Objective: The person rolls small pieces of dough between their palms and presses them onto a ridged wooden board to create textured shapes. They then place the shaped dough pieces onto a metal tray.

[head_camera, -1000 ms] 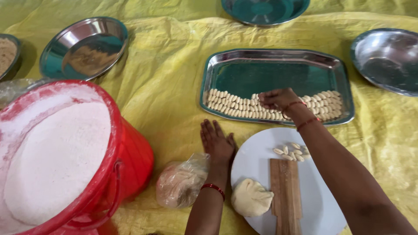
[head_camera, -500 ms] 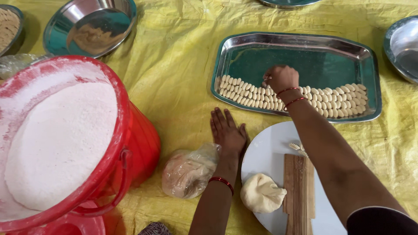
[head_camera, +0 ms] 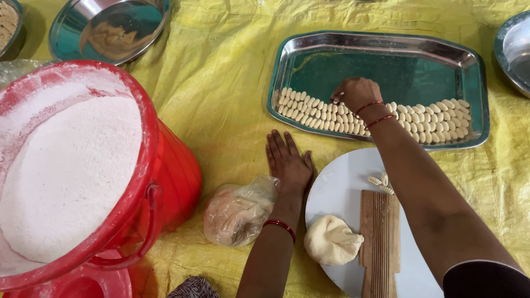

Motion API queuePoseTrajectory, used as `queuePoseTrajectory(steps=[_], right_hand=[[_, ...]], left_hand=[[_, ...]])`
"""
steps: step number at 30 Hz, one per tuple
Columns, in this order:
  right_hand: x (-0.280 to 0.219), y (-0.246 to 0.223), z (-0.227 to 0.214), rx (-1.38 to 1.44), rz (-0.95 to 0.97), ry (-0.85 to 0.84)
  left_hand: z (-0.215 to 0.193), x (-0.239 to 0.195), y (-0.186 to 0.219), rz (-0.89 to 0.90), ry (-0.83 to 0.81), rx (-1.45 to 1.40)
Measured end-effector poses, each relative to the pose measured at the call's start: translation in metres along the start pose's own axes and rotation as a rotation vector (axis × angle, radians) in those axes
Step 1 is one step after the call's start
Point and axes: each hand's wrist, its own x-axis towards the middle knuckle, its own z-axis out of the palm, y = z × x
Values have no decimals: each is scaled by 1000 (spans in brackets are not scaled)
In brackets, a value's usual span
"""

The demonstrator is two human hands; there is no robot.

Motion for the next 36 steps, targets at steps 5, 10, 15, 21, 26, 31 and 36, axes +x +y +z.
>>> queuePoseTrajectory(steps=[5, 10, 15, 21, 26, 31, 36], right_hand=[[4, 15, 11, -4, -66, -25], [29, 52, 15, 771, 250, -113], [21, 74, 9, 1469, 301, -327], [2, 47, -2, 1431, 366, -286], [14, 23, 1, 975, 279, -106], [14, 12, 11, 89, -151, 170], [8, 5, 25, -85, -276, 193]], left_hand=[[0, -4, 0, -12, -5, -8], [-4, 0, 0, -18, -27, 0], [-7, -2, 2, -19, -43, 1], [-10, -5, 2, 0, 6, -9], [-5, -5, -1, -1, -6, -22], [-1, -4, -1, 2, 12, -30], [-1, -2, -2, -1, 17, -23]])
